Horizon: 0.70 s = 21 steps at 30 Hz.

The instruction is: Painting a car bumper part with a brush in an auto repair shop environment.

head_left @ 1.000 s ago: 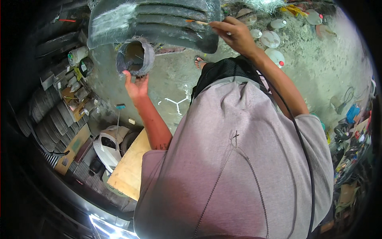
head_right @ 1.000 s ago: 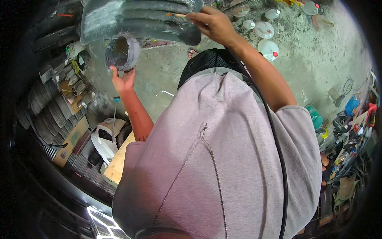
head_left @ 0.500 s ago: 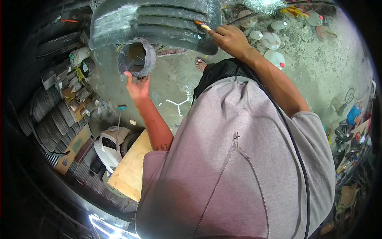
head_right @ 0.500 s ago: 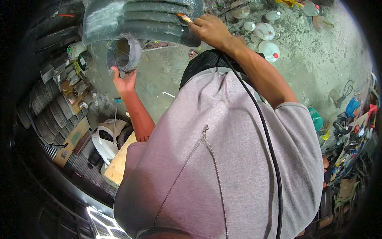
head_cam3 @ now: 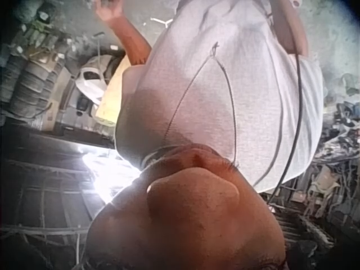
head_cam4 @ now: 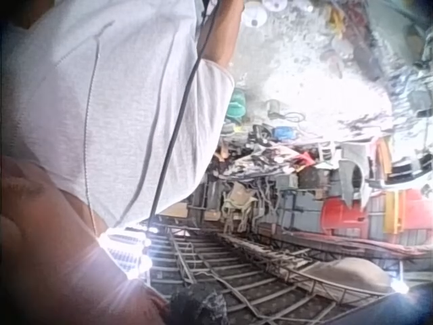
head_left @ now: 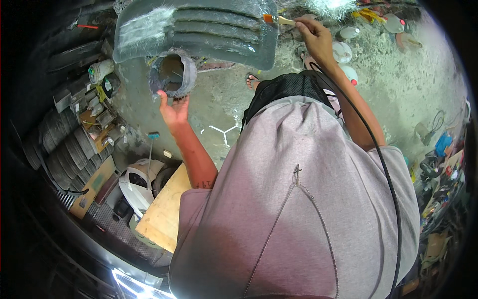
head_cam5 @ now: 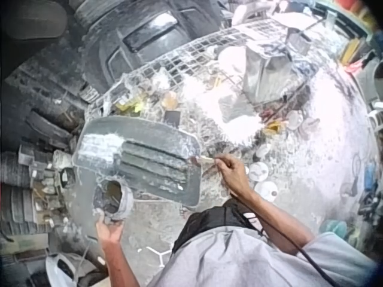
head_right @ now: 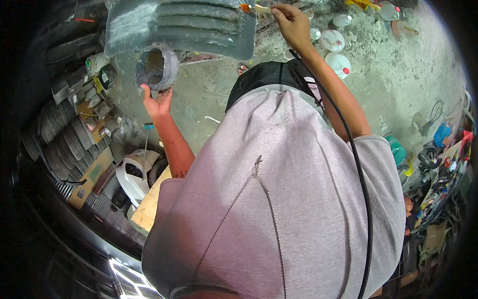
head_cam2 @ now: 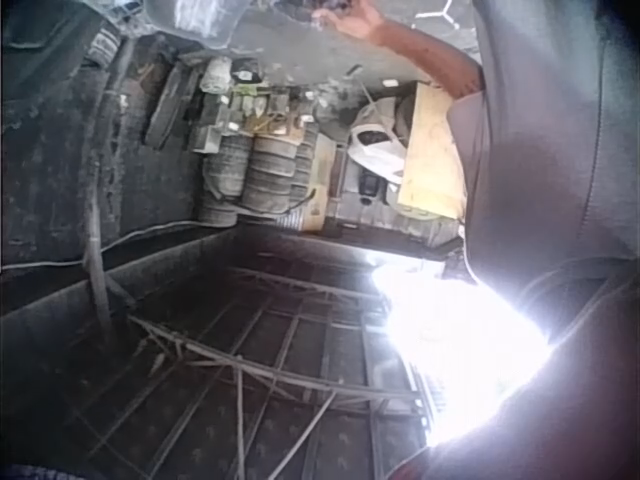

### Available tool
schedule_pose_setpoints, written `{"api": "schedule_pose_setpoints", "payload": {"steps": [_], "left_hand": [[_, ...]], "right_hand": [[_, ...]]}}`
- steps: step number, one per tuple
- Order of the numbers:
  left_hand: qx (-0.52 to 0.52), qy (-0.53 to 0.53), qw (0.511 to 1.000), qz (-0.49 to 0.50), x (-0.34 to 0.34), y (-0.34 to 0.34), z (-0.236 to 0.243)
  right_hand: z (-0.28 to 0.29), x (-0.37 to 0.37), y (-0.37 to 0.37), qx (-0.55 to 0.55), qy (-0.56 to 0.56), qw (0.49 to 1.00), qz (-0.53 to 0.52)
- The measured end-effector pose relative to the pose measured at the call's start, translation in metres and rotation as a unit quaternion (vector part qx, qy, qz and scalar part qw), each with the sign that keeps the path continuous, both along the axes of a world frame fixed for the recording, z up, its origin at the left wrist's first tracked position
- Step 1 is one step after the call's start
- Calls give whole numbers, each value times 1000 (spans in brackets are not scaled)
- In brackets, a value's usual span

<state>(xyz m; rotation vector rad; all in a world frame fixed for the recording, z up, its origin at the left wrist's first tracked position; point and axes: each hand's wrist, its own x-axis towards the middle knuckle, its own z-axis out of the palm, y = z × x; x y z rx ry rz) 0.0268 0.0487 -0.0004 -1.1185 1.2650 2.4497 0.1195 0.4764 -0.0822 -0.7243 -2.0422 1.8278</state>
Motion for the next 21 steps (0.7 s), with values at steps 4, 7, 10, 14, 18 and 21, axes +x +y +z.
{"api": "schedule_pose_setpoints", "payload": {"steps": [4, 7, 10, 14, 18, 21], "left_hand": [[-17, -12, 1000, 8, 0, 9, 6], [6, -3, 1000, 5, -2, 4, 4], [6, 2, 1000, 6, -1, 10, 8], [-4, -1, 1000, 6, 3, 9, 7], [9, -5, 1000, 9, -1, 10, 2], [0, 1, 1000, 8, -2, 5, -3]], "right_hand": [[3, -11, 3, -133, -28, 991, -6], [-1, -20, -4, -110, -47, 991, 61], [-18, -17, 2, -15, -60, 997, 52], [18, -16, 2, -12, -58, 998, 11], [-3, -30, 0, -28, -80, 994, 70], [5, -29, -1, 134, -76, 988, -6]]}}
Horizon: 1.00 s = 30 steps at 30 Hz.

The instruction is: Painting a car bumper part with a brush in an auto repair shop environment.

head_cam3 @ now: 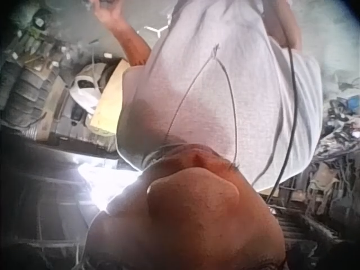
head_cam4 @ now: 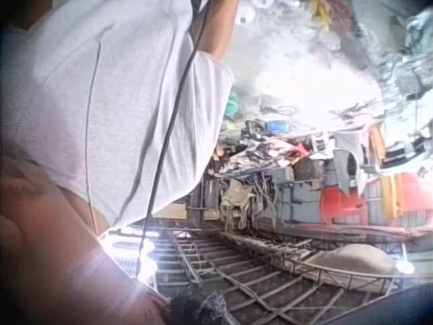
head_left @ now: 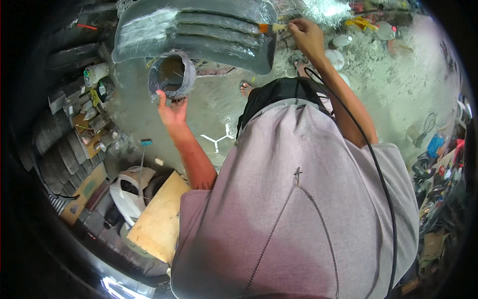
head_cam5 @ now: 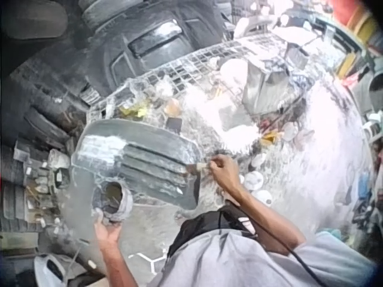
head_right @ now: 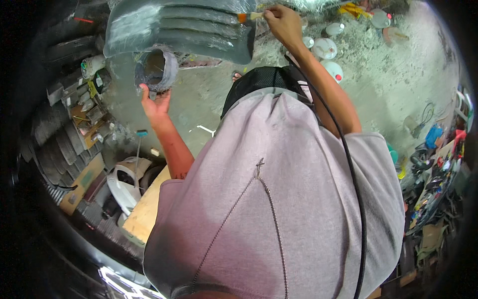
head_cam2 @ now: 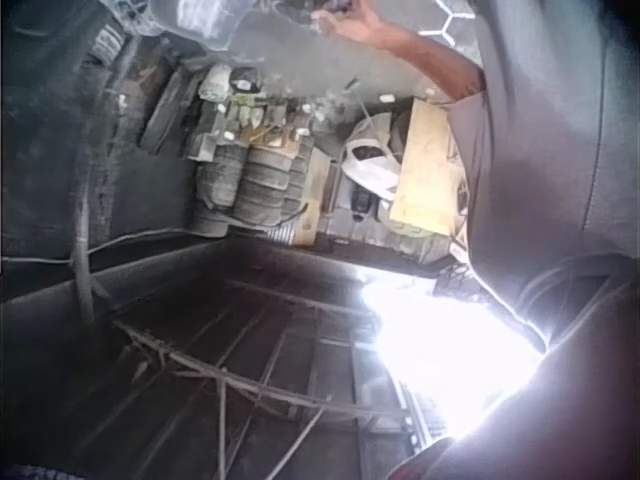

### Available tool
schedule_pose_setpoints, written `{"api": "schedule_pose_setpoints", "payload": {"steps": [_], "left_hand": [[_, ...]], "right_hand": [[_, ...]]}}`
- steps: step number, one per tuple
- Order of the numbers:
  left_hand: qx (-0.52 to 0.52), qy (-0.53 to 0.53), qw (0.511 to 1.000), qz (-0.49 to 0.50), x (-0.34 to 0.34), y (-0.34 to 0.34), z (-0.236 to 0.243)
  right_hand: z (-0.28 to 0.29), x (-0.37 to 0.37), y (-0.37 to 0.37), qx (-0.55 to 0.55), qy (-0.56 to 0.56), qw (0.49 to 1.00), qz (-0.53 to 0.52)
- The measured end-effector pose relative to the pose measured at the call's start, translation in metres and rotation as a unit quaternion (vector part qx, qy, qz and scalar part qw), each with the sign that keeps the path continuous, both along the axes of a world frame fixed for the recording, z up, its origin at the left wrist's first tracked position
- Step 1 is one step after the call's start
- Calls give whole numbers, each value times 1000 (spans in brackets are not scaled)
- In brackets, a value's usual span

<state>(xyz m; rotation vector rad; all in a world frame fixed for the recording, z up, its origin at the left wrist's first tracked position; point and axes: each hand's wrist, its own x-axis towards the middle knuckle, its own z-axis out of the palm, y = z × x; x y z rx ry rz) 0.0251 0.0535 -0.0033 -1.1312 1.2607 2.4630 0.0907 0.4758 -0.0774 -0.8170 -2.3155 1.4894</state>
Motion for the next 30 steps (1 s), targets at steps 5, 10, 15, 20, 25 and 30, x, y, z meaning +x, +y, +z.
{"api": "schedule_pose_setpoints", "payload": {"steps": [5, 10, 15, 20, 25, 30], "left_hand": [[-5, 20, 1000, 9, 4, 1, -9], [-28, 28, 999, -27, 2, 4, -16], [-37, 12, 999, 29, 12, 17, -11], [-51, 12, 998, 26, 14, 26, -3], [-39, 3, 999, 16, 13, 28, -4], [-28, 14, 999, 15, 16, 27, -4]], "right_hand": [[39, -26, -25, -199, 85, 976, 25], [7, -34, -27, -176, -41, 983, 19], [40, 14, 5, -82, -102, 991, -10], [69, -10, -30, -107, 16, 994, 14], [32, -23, -36, -172, -3, 985, 21], [47, 11, -4, -89, -26, 995, -32]]}}
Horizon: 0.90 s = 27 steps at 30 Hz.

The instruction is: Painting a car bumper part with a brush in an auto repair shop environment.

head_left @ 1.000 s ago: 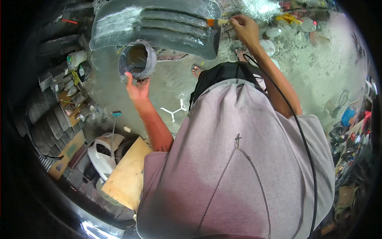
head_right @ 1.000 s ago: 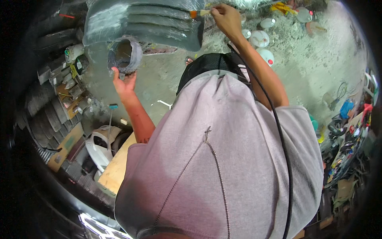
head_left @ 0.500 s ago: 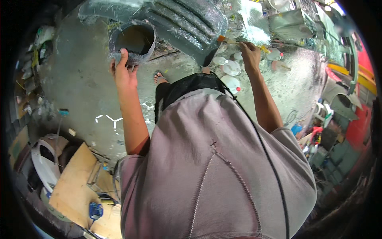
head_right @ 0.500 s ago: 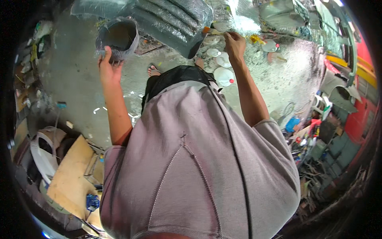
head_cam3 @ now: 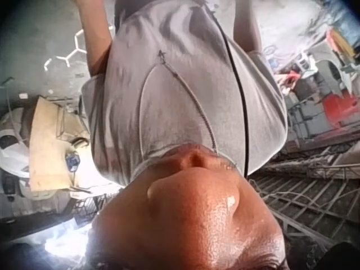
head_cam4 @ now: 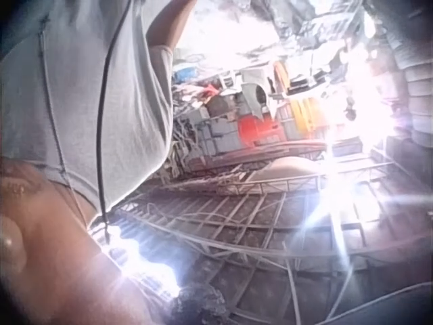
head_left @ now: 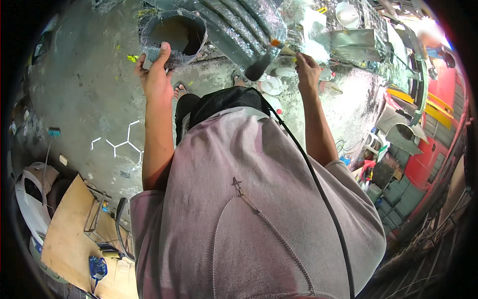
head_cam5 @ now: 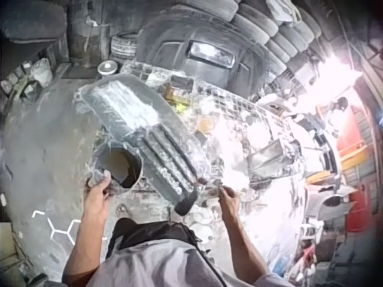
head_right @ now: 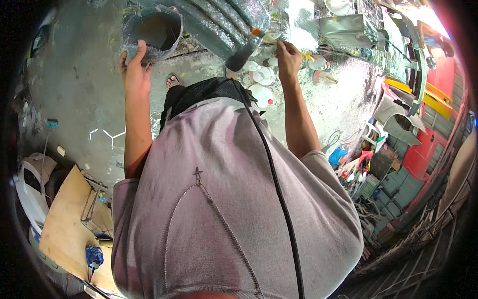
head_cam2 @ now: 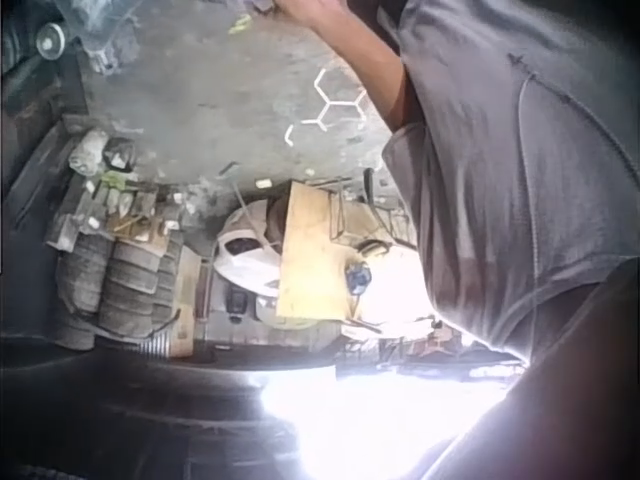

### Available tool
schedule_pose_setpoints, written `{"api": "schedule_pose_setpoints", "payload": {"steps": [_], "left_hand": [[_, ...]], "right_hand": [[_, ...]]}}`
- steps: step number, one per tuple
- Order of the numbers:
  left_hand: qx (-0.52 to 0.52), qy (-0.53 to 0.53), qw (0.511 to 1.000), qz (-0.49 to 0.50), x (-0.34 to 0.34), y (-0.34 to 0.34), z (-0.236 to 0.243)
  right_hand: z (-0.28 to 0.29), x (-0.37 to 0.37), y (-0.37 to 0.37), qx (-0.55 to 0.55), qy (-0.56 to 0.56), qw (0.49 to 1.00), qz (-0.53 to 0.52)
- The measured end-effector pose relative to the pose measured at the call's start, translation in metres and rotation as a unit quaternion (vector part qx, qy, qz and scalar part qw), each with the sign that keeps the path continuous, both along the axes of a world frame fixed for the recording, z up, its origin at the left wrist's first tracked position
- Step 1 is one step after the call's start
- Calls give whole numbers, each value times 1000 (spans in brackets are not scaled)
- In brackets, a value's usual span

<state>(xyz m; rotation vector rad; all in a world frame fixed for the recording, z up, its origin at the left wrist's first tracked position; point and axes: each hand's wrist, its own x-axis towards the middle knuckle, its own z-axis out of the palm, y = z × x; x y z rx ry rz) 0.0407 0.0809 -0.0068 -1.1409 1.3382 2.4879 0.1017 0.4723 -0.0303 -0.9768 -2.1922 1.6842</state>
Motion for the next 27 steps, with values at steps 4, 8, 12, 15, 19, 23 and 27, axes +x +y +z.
{"api": "schedule_pose_setpoints", "payload": {"steps": [4, 8, 12, 15, 19, 23, 27], "left_hand": [[-11, -8, 1000, 4, -1, 1, 2], [-36, -12, 999, 1, -1, 1, 1], [-30, -6, 999, -15, -3, 0, 0], [-12, -19, 1000, 3, -3, 0, 2], [-14, -11, 1000, 6, -5, -2, -5], [-19, -21, 1000, 8, -4, -2, -5], [-23, -25, 999, 15, -3, -3, -8]], "right_hand": [[24, -22, -18, -77, 22, 996, 34], [16, -46, 3, -144, -75, 980, 112], [27, -88, 52, 254, -46, 882, 394], [38, -131, 30, 352, -29, 798, 488], [26, -182, -3, 414, 70, 718, 556], [31, -212, -35, 441, 194, 720, 499], [65, -196, -46, 478, 256, 708, 452]]}}
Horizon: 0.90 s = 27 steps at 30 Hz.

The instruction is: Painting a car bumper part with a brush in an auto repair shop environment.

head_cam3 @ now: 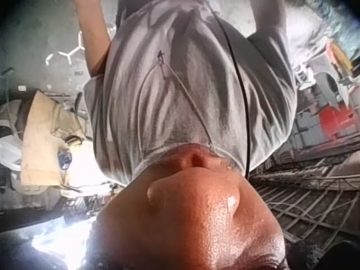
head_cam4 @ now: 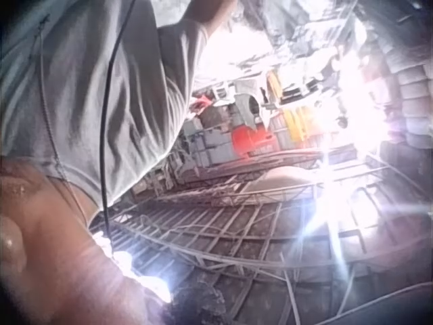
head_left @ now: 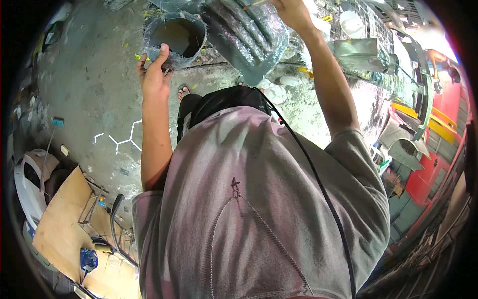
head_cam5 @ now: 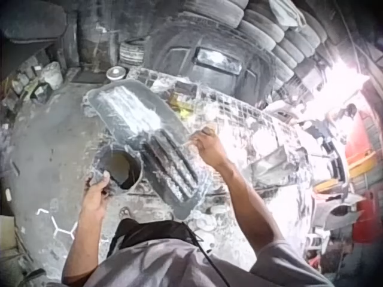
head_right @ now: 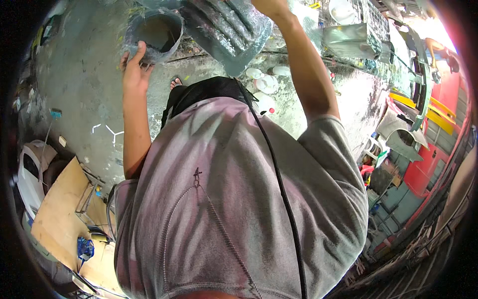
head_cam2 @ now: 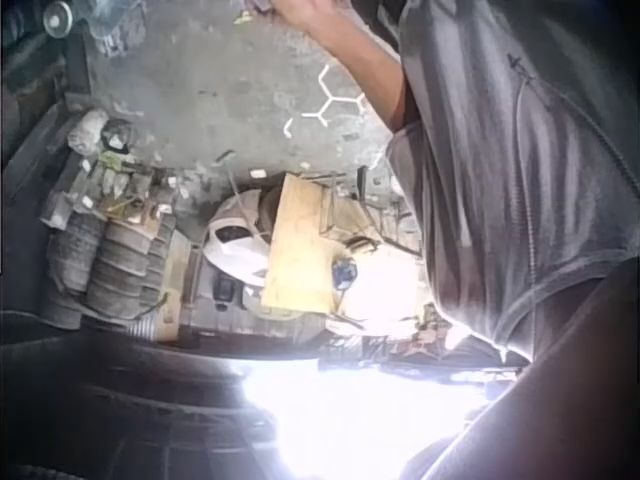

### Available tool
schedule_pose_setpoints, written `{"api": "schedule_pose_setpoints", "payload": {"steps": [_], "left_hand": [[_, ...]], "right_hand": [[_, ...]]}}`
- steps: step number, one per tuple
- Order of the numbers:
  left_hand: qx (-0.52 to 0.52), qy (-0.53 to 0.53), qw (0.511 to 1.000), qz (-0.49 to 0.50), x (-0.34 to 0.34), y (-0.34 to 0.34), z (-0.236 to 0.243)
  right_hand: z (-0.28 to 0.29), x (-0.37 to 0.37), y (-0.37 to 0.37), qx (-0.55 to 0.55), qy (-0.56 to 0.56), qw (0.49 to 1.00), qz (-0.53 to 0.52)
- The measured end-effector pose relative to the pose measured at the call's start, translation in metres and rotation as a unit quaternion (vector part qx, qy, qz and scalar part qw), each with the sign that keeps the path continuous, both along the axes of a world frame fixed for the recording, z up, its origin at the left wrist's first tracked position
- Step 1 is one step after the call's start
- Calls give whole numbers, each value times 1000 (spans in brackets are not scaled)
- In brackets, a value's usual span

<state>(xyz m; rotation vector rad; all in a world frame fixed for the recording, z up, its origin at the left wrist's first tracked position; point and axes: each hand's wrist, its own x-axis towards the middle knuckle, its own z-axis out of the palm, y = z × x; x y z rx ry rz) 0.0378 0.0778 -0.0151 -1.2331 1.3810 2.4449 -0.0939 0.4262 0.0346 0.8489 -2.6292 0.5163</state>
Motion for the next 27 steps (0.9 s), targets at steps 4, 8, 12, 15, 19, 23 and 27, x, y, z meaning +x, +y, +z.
{"api": "schedule_pose_setpoints", "payload": {"steps": [4, 8, 12, 15, 19, 23, 27], "left_hand": [[7, 13, 1000, -8, 1, 3, 5], [2, 7, 1000, -7, 3, 1, 9], [8, 17, 1000, -19, -2, 6, 9], [22, 25, 999, -15, 1, 5, 14], [14, 22, 1000, -13, 2, 1, 0], [33, 69, 997, 7, 3, 7, 1], [17, 79, 997, 17, 5, 12, 13]], "right_hand": [[31, 54, 25, 14, -182, 983, -34], [24, 84, 24, 129, -256, 958, -6], [-6, 74, 15, 229, -192, 954, 15], [-8, 61, -14, 207, -136, 969, 20], [11, 69, -40, 144, -62, 988, -6], [2, 87, -18, 225, -199, 953, -36], [-8, 79, -22, 224, -236, 944, -51]]}}
